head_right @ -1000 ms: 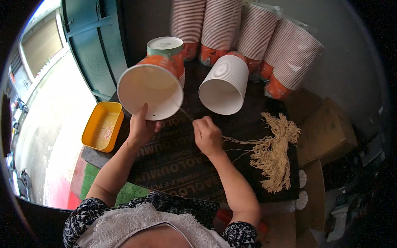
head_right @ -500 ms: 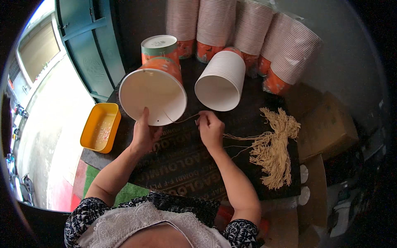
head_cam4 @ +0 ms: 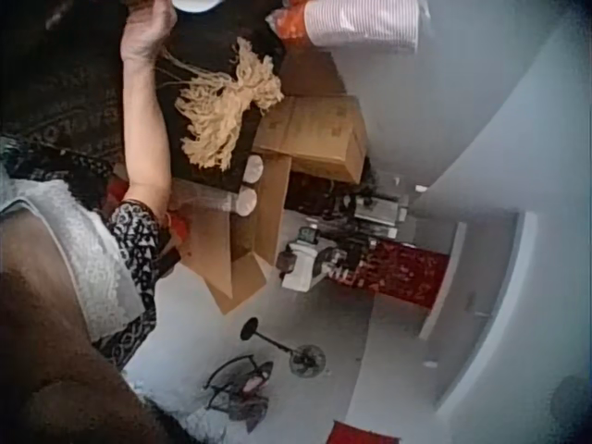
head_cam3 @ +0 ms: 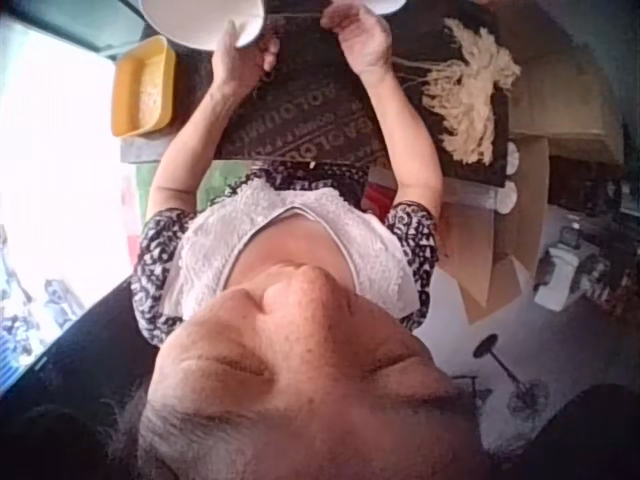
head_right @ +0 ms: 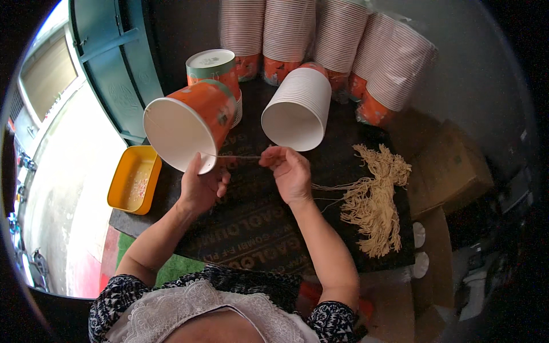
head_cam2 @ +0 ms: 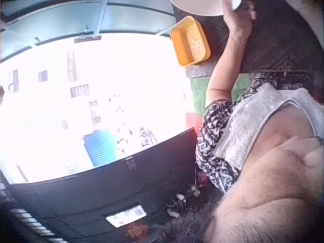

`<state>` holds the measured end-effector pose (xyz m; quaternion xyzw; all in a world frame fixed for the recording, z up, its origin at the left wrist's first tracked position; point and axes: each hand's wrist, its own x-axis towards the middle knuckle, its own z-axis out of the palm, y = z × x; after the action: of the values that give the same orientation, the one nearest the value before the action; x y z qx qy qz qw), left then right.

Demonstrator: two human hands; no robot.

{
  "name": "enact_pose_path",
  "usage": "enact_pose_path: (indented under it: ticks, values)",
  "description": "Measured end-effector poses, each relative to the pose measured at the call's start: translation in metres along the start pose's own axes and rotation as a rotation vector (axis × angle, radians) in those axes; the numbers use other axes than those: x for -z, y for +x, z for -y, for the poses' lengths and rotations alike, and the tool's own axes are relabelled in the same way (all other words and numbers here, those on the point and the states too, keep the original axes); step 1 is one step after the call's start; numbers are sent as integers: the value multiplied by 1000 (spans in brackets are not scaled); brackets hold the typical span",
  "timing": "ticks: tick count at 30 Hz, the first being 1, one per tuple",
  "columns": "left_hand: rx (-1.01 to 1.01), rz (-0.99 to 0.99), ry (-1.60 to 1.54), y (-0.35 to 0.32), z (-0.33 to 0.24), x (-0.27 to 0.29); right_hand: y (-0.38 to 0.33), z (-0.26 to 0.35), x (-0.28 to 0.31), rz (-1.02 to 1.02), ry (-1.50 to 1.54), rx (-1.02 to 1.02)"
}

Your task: Manually threading and tying string handles onto paper buckets.

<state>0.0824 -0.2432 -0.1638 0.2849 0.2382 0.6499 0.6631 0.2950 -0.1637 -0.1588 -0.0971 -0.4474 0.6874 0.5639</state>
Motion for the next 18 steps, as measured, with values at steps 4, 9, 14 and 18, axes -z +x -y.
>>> enact_pose_path:
  ticks: [4,9,14,18]
  values:
    - [119,27,-85,-4,-4,-9,-6,-7,-6,119,73,-112]
    - [199,113,-41,-5,-4,-13,-9,-4,-13,244,34,-137]
    - [240,119,-43,-3,-7,-13,-12,3,-17,313,-321,-196]
    - [251,149,-57,-6,-13,-8,-12,-6,-19,356,-433,-227]
